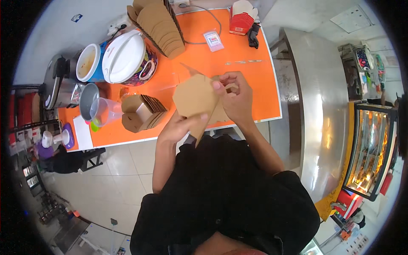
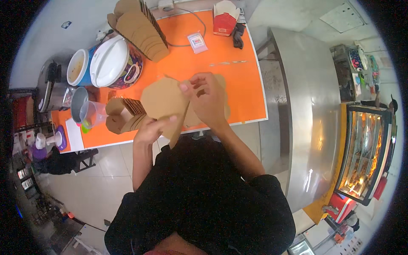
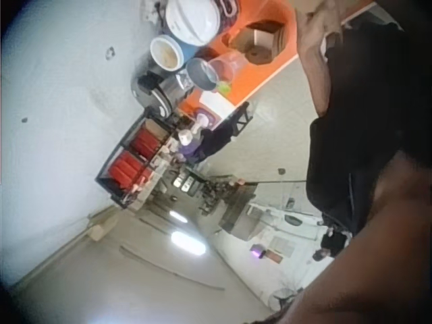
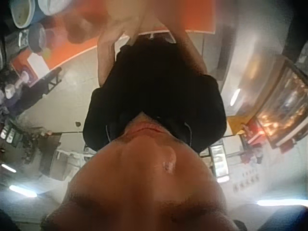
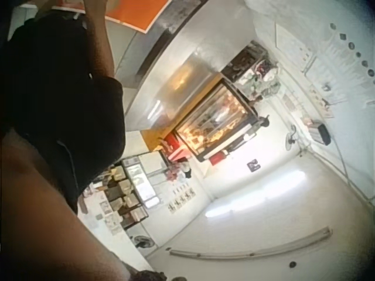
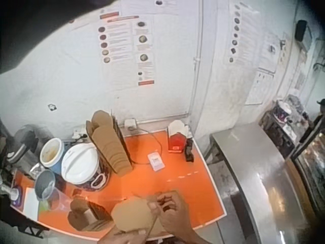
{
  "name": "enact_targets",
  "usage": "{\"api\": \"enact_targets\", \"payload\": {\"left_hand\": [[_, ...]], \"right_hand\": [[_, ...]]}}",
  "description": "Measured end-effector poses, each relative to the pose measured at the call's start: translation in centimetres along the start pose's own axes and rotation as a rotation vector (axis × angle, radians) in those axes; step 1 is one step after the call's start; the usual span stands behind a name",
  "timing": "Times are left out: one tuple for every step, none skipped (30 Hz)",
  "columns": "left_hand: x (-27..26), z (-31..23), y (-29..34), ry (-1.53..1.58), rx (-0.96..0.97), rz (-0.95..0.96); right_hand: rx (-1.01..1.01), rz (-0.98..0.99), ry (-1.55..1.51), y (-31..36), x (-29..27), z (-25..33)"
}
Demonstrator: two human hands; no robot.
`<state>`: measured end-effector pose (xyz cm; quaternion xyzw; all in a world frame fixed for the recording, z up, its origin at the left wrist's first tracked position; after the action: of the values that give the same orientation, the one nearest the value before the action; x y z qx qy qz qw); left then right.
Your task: The person assembles flat cardboard pieces into small rectangular boxes by hand. They fold the flaps and tuck them into slots to form the box structure, then place the finished boxes into a stack on the counter.
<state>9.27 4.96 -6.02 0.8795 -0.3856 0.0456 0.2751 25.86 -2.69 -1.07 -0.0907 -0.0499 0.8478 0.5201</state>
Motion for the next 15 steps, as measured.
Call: {"api": "enact_targets", "payload": {"left_hand": [[-0.2, 0.1, -0.5, 0.060, -0.019, -0.059], [-0.2, -0.4, -0.5, 0.099, -0.020, -0.108], [-0.1, -1.3, -0.5, 0.140, -0.021, -0.159], [-0.4, -2.0, -0.7, 0.174, -0.014, -0.213], [-0.4, -2.0, -1.0, 0.182, -0.010, -0.216], [-0.6, -1.8, -1.4, 0.190, -0.005, -0.220], [-0.6, -1.6, -1.6, 0.196, -0.003, -0.215], [-0.6, -1.1, -1.6, 0.170, -0.038, -0.211], [-0.8, -0.9, -1.5, 0.180, -0.063, -0.215], [-0.7, -0.7, -1.4, 0.188, -0.094, -0.211], [-0.5, -0.5, -1.3, 0.195, -0.126, -0.205], [-0.3, -0.7, -1.0, 0.239, -0.106, -0.181], [0.0, -1.0, -0.8, 0.275, -0.090, -0.151], [0.3, -1.2, -0.5, 0.309, -0.075, -0.121], [0.5, -1.2, -0.1, 0.350, -0.088, -0.103]], "right_hand": [[-0.226, -0.016, 0.107, 0.2, -0.3, 1.4], [-0.460, -0.017, 0.208, 0.7, -0.2, 3.3], [-0.536, 0.054, 0.247, 1.4, 0.2, 4.2], [-0.619, 0.122, 0.275, 2.3, 0.6, 6.1], [-0.702, 0.190, 0.306, 3.3, 1.0, 7.5], [-0.702, 0.235, 0.322, 3.7, 1.3, 7.3], [-0.701, 0.274, 0.344, 4.1, 1.5, 6.9], [-0.700, 0.312, 0.367, 4.4, 1.9, 6.4], [-0.666, 0.306, 0.351, 4.4, 2.1, 5.8], [-0.626, 0.294, 0.344, 4.3, 2.0, 5.0], [-0.586, 0.281, 0.337, 4.2, 1.8, 4.4], [-0.649, 0.270, 0.322, 4.3, 1.8, 4.9], [-0.706, 0.249, 0.308, 4.3, 1.8, 5.2], [-0.763, 0.227, 0.294, 4.5, 1.6, 5.6], [-0.769, 0.213, 0.313, 4.6, 1.5, 5.6]]}}
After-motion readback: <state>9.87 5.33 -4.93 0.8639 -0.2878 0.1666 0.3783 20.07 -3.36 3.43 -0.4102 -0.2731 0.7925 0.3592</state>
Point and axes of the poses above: each hand's wrist, its own y-axis away from the middle knuckle, its own x-axis out of the palm, z = x × y, the point moved 10 cm from there along -y, towards the middle knuckle, and after that the axes turned 15 degrees about -z, right-handed, at the moved point
